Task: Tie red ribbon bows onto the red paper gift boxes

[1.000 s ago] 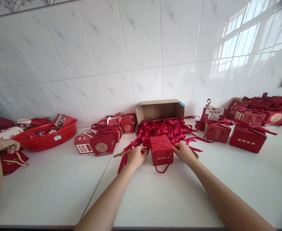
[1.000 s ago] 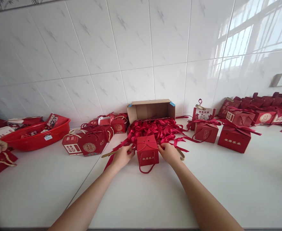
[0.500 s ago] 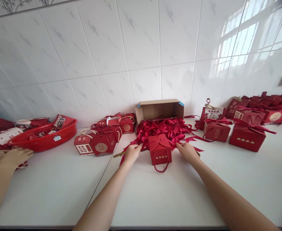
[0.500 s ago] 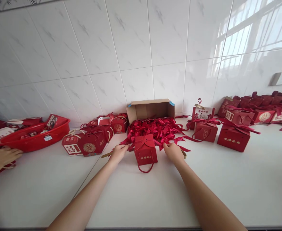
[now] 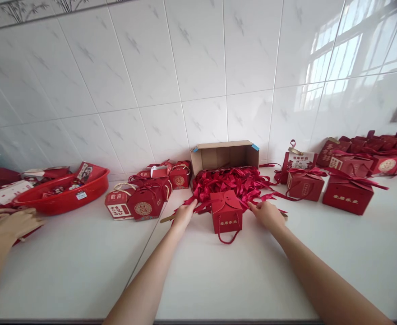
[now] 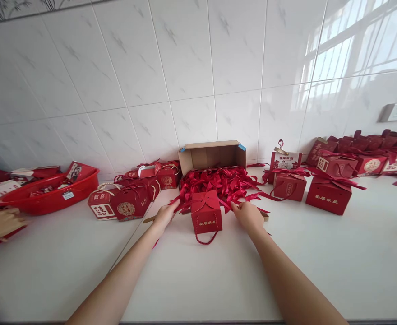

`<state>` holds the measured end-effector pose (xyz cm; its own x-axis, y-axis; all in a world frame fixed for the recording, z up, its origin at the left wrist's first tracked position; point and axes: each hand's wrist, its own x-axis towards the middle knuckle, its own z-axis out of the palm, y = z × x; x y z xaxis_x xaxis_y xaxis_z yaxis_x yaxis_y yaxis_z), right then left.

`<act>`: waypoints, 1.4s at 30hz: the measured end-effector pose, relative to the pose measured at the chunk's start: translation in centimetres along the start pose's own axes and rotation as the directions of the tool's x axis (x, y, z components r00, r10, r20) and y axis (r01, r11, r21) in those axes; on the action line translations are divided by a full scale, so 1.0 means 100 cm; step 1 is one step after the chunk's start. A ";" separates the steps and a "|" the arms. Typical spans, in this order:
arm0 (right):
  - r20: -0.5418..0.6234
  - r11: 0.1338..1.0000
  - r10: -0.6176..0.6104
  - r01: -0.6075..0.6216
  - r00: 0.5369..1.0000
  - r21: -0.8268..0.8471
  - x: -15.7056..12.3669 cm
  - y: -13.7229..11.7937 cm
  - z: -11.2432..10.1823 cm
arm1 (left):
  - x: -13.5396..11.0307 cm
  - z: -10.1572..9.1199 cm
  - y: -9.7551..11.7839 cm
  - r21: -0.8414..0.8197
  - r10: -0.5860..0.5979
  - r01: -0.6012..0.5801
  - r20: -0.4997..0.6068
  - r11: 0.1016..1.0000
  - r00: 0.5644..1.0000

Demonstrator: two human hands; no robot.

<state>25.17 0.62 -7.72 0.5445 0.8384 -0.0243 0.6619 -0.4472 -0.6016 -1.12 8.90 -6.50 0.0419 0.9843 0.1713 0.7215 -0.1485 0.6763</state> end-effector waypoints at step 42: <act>-0.013 0.897 -0.366 0.349 0.930 -0.271 -0.024 -0.020 0.022 | -0.026 0.014 0.016 0.281 0.216 -0.214 0.022 0.936 0.976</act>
<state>21.39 0.22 -8.19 0.2708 0.9399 0.2079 0.9236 -0.1928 -0.3313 0.94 6.25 -6.87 0.2123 0.9309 0.2973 0.8603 -0.3224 0.3948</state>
